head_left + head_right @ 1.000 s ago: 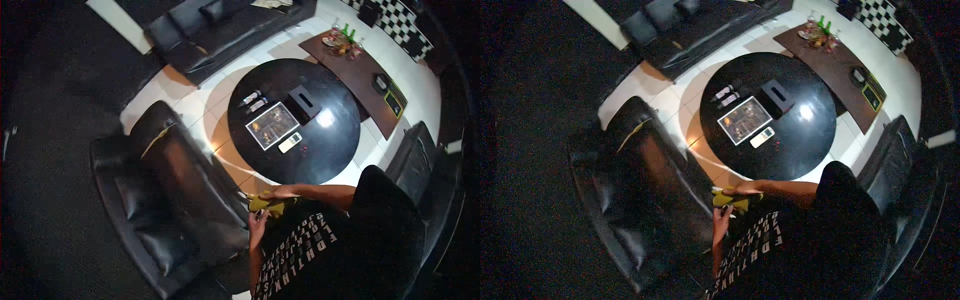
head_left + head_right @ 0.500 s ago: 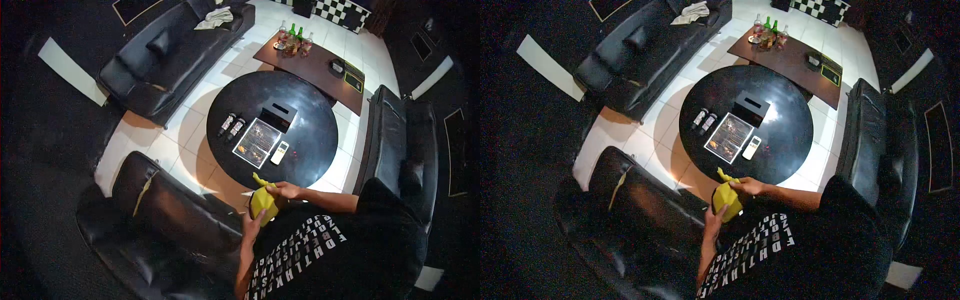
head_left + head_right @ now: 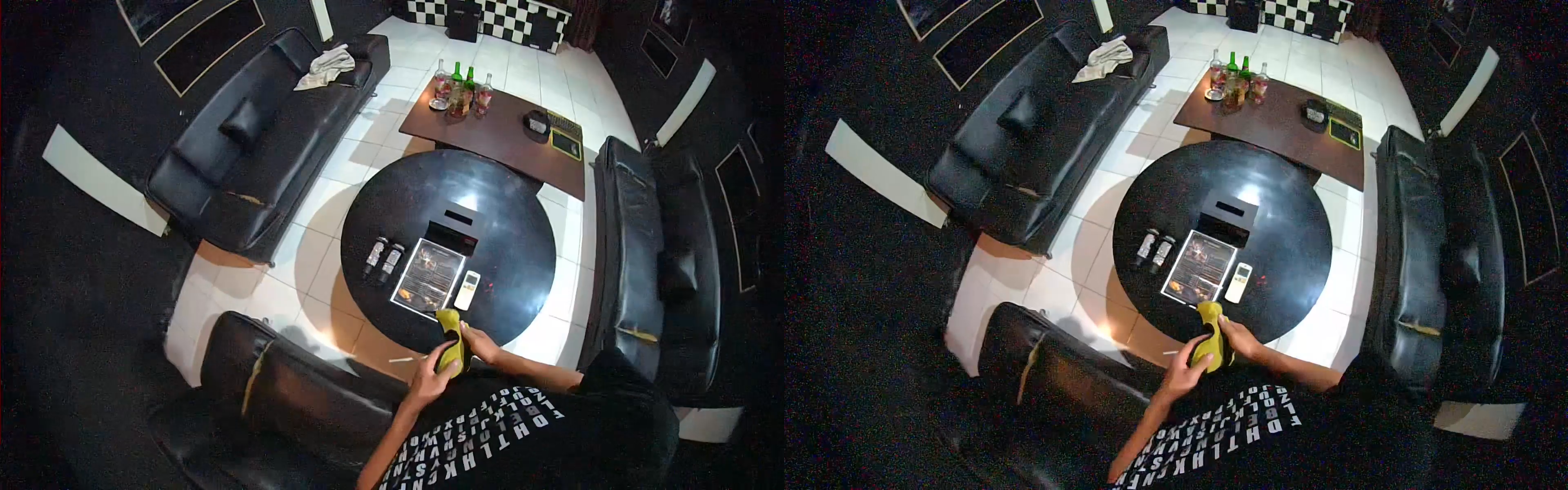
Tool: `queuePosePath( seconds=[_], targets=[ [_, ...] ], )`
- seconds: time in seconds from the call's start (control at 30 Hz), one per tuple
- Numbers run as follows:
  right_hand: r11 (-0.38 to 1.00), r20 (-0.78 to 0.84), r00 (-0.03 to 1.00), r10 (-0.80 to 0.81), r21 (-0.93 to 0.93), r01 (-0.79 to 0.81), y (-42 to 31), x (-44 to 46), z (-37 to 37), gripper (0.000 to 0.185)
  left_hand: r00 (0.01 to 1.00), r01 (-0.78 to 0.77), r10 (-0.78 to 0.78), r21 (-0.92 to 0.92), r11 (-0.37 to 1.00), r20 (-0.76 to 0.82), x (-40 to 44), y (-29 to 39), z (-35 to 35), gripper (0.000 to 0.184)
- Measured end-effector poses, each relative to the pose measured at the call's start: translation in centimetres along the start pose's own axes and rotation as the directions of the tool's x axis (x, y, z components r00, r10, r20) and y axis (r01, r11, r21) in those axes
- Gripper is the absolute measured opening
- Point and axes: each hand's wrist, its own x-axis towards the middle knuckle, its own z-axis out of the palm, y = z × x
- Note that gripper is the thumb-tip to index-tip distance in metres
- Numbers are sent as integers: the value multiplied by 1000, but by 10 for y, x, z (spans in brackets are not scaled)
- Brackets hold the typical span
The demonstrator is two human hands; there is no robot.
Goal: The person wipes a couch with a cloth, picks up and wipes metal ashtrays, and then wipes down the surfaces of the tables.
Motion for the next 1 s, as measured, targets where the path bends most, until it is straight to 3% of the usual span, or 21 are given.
queuePosePath(
  seconds=[0.1,0.2,0.23,0.27,0.33,0.37,0.43,0.5,0.53,0.6,0.63,0.67,0.73,0.77,0.87,0.93,1.0],
  targets=[
    [991,-85,989,-124,47,128,26,53,14,58,990,39,-34,-35,999,136,18,23,-18,46],
    [981,-90,989,-115,144,127,14,52,33,55,950,167,-138,-84,982,280,26,18,-38,51],
    [926,-160,935,-317,159,342,29,71,49,49,943,158,-133,-60,986,306,30,16,-47,51],
    [856,-70,987,-142,492,158,46,81,60,41,935,148,-127,-37,988,332,34,13,-58,52],
    [875,-108,914,-392,262,407,46,91,84,36,925,130,-111,-27,991,364,46,-2,-79,53],
    [858,-104,931,-351,362,364,42,94,97,32,918,127,-109,-23,992,382,50,-8,-92,53],
    [727,16,999,-42,686,20,26,111,123,33,906,153,-115,-61,986,408,54,-5,-128,53],
    [829,-54,979,-195,525,194,10,129,155,34,901,201,-122,-151,968,417,54,2,-168,51],
    [856,-102,926,-363,357,375,-14,140,177,35,909,173,-105,-136,976,404,56,2,-194,51],
    [774,-92,939,-333,542,327,-53,157,234,43,926,121,-83,-80,989,368,47,-9,-253,51],
    [801,-120,961,-249,532,274,-52,182,258,44,893,266,-192,-133,955,406,44,-17,-287,51],
    [831,-146,977,-153,517,207,-48,200,278,45,912,239,-170,-148,960,373,40,-22,-315,51],
    [846,-144,981,-128,501,184,-75,218,326,48,941,194,-134,-171,966,310,28,-18,-370,51],
    [870,19,990,-140,479,114,-73,235,339,49,948,188,-130,-185,965,290,24,-13,-394,50],
    [861,4,924,-383,364,355,-127,234,377,53,972,27,-3,-102,994,236,21,-5,-433,50],
    [815,56,861,-505,358,455,-132,253,380,56,969,9,-5,-14,1000,245,29,11,-452,52],
    [761,5,800,-599,315,568,-140,271,380,55,962,-19,-4,81,997,272,46,13,-462,54]
  ],
)
